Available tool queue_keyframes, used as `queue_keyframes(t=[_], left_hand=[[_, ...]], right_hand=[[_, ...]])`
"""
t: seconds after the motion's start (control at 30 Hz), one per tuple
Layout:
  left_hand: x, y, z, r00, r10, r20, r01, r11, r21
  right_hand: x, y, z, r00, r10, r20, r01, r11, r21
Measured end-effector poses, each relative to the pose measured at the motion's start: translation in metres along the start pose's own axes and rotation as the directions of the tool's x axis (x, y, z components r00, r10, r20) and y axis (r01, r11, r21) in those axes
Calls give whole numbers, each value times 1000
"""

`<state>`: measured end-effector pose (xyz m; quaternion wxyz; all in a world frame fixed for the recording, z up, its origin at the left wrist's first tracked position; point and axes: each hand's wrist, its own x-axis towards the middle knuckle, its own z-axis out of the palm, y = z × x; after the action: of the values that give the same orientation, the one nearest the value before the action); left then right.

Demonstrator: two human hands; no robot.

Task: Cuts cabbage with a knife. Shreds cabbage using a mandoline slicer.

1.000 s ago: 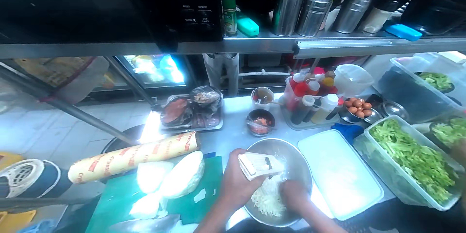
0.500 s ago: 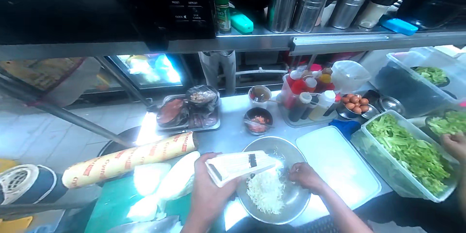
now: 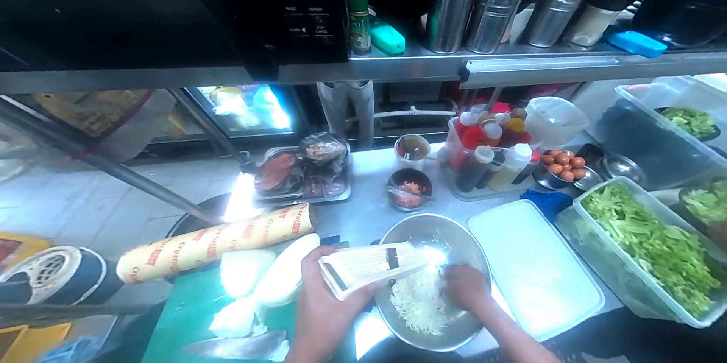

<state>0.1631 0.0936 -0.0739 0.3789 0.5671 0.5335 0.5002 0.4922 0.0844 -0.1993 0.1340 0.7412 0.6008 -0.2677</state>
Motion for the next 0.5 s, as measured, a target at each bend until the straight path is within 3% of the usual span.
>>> queue_keyframes(t=[0.13,0.3,0.5], left_hand=[[-1,-4,-1,1000,-7,2,7,1000,19],[-1,-4,-1,1000,-7,-10,7,1000,15],[-1,-5,-2,1000,-2,-6,2,1000,2]], right_hand=[[6,22,-36,997,-46,-59,55,984,167],[8,32,-58,967,89,-238,-31,970,240],[23,19,-30,976,-37,-213,65,990,126]])
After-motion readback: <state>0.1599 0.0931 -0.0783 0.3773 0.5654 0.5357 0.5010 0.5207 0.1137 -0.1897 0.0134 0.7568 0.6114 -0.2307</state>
